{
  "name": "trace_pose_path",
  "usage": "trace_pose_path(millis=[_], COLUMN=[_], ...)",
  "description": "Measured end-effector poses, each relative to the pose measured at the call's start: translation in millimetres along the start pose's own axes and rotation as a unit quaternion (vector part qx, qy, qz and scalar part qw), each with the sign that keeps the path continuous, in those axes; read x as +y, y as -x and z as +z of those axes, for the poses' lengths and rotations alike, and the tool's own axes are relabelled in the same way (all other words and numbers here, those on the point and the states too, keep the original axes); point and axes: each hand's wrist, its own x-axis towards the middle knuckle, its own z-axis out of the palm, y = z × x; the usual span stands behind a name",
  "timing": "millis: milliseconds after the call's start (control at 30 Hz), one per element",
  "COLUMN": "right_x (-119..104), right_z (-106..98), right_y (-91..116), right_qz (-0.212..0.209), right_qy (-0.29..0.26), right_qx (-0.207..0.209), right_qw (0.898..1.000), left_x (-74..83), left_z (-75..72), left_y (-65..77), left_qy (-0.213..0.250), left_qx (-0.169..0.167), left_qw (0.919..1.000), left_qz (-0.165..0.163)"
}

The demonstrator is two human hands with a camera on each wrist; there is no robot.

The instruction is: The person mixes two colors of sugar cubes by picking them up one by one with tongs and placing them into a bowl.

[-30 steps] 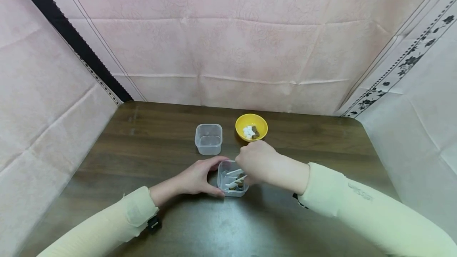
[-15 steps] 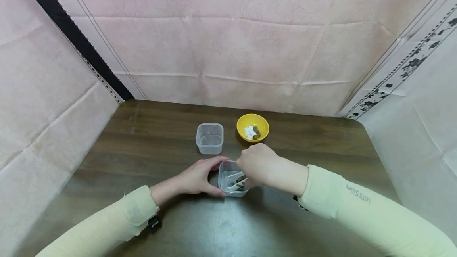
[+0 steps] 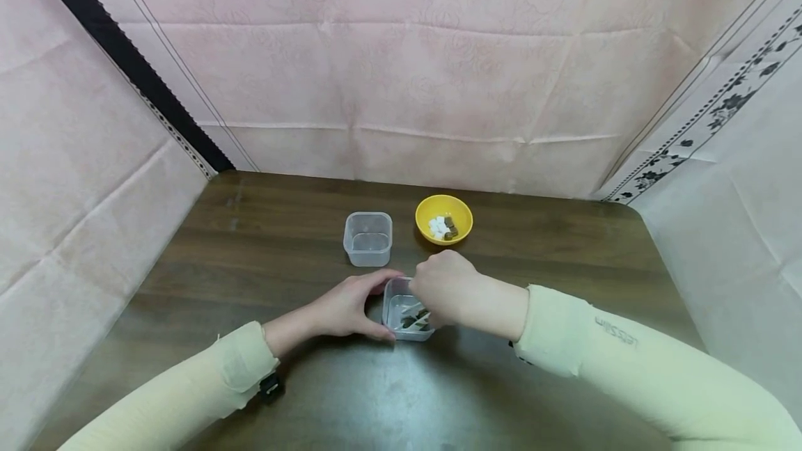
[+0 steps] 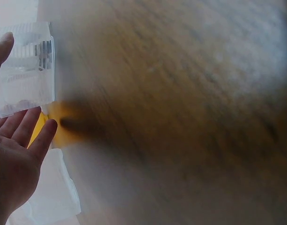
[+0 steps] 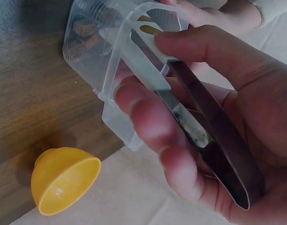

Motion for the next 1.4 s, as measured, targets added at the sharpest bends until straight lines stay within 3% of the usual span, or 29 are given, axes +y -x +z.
trace_pose_path(millis=[267,1033,1400], right_x=[-4.2,0.7,6.5], right_z=[3.8,2.8,-0.2], right_y=[-6.6,-14.2,-1.7], right_qz=[-0.006,-0.012,0.004], right_qy=[0.042,0.02,-0.025], right_qx=[0.005,-0.005,0.025], right_qw=[0.999,1.0,0.999], left_x=[1.9,0.2,-2.5], left_z=[-0.2,0.1,1.1], left_y=[0.6,-0.7,-1.1], left_qy=[0.003,0.002,-0.014], left_qx=[0.0,0.003,0.012], left_qw=[1.0,1.0,0.9995], left_qz=[-0.003,0.008,0.026])
